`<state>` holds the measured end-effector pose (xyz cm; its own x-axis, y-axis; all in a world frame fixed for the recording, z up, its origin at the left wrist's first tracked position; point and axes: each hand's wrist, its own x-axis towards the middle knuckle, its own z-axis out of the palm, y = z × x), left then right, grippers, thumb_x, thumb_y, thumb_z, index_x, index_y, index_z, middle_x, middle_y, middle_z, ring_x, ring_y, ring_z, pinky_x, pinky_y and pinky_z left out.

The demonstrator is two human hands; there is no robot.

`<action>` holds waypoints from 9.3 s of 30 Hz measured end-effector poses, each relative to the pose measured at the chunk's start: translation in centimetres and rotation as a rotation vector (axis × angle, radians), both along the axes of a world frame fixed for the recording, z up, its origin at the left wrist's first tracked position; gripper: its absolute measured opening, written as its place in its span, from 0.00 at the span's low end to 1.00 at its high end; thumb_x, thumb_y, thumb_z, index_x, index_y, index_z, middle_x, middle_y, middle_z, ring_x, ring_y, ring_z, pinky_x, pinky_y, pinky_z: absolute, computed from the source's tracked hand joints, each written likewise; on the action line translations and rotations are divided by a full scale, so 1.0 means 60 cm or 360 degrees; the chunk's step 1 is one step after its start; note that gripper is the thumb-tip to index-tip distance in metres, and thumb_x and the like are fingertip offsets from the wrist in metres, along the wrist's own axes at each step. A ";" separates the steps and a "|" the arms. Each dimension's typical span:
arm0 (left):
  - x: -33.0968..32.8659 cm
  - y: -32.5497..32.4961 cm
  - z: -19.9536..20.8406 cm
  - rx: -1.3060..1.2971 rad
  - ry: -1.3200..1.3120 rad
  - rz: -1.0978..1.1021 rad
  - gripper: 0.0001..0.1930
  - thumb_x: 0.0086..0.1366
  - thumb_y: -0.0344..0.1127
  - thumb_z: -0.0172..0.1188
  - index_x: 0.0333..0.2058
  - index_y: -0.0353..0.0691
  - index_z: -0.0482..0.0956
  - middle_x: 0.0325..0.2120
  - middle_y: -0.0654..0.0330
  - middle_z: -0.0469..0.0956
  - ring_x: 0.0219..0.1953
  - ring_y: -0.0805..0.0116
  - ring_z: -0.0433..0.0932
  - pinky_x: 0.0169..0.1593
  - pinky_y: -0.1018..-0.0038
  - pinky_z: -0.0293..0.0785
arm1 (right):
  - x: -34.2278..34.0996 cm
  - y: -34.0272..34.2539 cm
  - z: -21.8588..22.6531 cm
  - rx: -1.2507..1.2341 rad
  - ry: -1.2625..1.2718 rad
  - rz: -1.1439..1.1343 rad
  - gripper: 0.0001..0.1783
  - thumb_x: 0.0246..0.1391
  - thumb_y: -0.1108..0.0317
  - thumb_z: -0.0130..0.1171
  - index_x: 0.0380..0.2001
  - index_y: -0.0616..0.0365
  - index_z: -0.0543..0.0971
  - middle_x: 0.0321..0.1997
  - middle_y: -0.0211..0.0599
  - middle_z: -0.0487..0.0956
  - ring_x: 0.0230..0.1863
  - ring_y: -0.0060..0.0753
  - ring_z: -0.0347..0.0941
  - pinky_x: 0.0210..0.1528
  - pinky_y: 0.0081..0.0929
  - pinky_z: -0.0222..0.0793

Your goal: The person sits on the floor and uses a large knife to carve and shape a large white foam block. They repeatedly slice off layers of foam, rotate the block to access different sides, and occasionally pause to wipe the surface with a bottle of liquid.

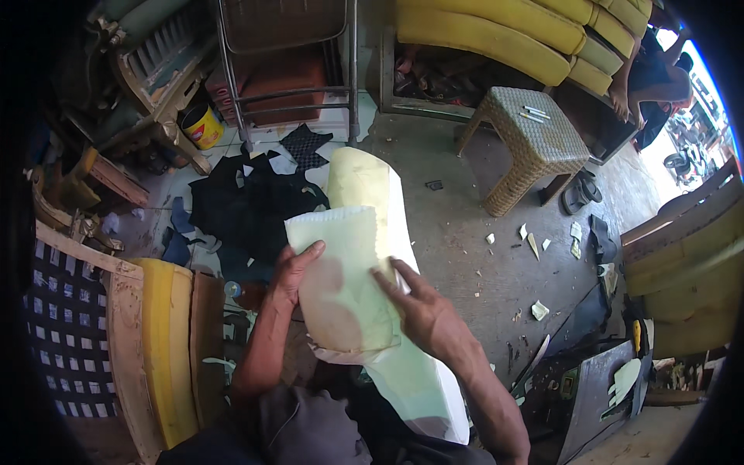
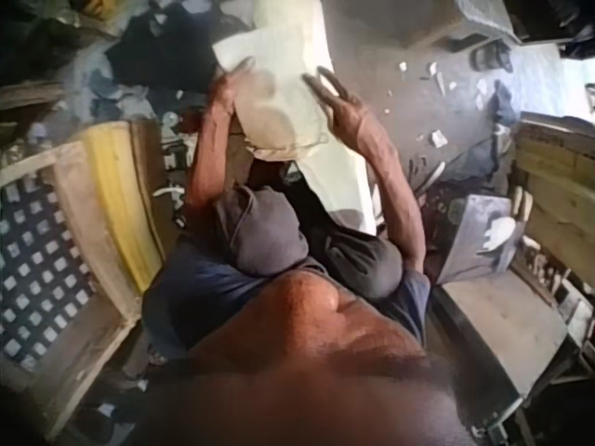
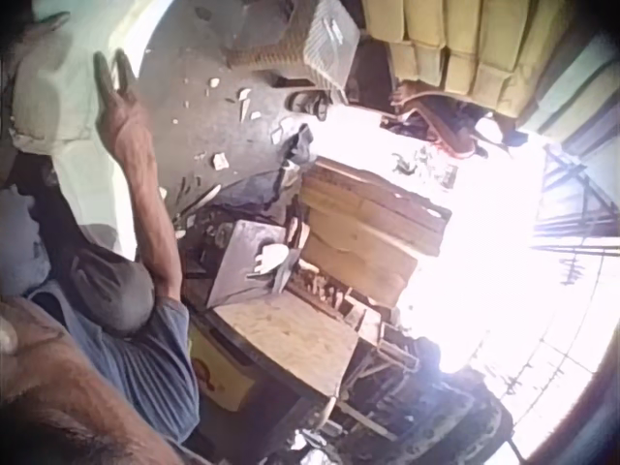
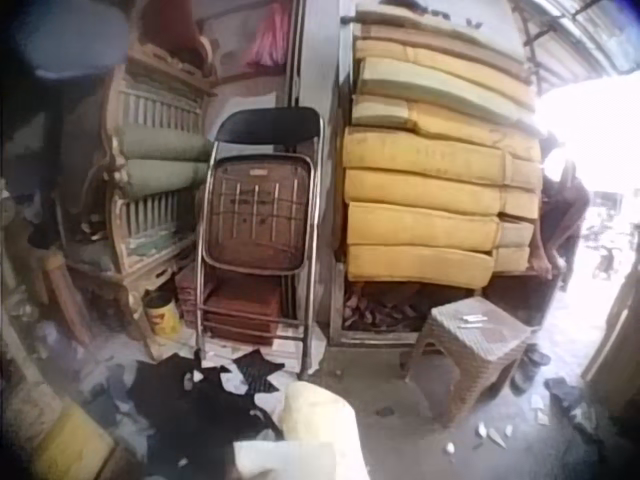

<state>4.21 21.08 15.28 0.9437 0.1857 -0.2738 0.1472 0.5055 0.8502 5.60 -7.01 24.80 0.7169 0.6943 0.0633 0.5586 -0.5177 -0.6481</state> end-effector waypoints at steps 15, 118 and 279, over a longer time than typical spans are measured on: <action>-0.008 -0.024 0.025 0.0073 0.0012 0.0188 0.20 0.69 0.35 0.65 0.56 0.33 0.77 0.48 0.57 0.83 0.48 0.67 0.82 0.52 0.70 0.78 | -0.108 0.052 -0.036 -0.0366 -0.0325 -0.0014 0.48 0.60 0.35 0.57 0.76 0.50 0.58 0.81 0.40 0.52 0.82 0.45 0.44 0.79 0.60 0.35; -0.044 -0.056 0.065 0.0086 -0.0110 0.0440 0.32 0.78 0.58 0.41 0.67 0.39 0.67 0.65 0.57 0.71 0.67 0.60 0.68 0.69 0.60 0.63 | -0.039 -0.063 0.001 0.1178 0.0436 -0.0393 0.19 0.62 0.82 0.53 0.55 0.63 0.77 0.45 0.47 0.81 0.40 0.40 0.79 0.44 0.30 0.74; 0.030 -0.099 0.037 0.2132 0.0021 0.0133 0.29 0.77 0.43 0.45 0.73 0.41 0.58 0.65 0.35 0.58 0.64 0.35 0.67 0.64 0.54 0.70 | 0.004 0.108 -0.041 -0.0508 -0.0373 -0.0294 0.38 0.65 0.48 0.52 0.75 0.44 0.59 0.81 0.43 0.51 0.81 0.63 0.43 0.72 0.77 0.43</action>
